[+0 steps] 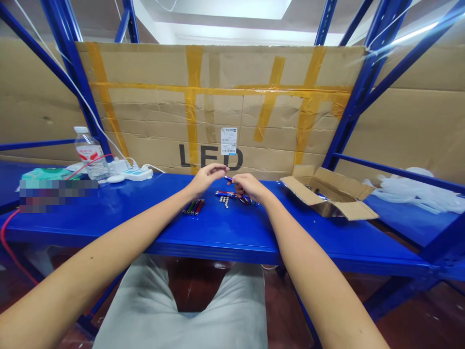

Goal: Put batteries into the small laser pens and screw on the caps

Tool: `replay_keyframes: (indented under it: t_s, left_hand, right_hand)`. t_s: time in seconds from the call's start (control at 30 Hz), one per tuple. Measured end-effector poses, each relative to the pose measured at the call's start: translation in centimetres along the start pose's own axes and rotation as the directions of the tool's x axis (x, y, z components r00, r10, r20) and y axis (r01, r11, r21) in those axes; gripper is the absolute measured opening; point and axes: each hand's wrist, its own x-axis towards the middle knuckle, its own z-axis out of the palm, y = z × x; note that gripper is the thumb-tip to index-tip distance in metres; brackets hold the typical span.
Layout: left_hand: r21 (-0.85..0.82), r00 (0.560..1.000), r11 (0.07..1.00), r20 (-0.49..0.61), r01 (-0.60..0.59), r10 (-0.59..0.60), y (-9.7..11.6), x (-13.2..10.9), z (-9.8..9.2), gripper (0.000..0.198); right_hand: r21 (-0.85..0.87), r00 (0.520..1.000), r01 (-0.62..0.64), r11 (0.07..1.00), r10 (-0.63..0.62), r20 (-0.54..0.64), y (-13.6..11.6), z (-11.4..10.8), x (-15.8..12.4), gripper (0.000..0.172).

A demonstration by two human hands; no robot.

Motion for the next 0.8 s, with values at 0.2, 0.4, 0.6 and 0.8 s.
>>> replay_keyframes:
  t_s: [0.2, 0.4, 0.6, 0.8]
  left_hand:
    - [-0.421, 0.967, 0.873, 0.041, 0.247, -0.253, 0.0, 0.5, -1.8, 0.067]
    - [-0.398, 0.962, 0.880, 0.024, 0.259, -0.272, -0.1, 0.5, -2.3, 0.077]
    - [-0.434, 0.956, 0.857, 0.035, 0.277, -0.292, 0.0, 0.4, -2.2, 0.078]
    - [-0.414, 0.962, 0.871, 0.053, 0.265, -0.268, -0.2, 0.4, -2.2, 0.077]
  right_hand:
    - [-0.140, 0.995, 0.011, 0.990, -0.025, -0.096, 0.3, -0.5, 0.5, 0.012]
    - [-0.262, 0.993, 0.013, 0.965, -0.043, -0.109, 0.7, -1.0, 0.7, 0.012]
    - [-0.230, 0.996, 0.062, 0.971, -0.074, -0.045, 0.4, -0.3, 0.3, 0.010]
    - [-0.283, 0.994, 0.088, 0.955, -0.104, -0.040, 0.3, -0.3, 0.2, 0.018]
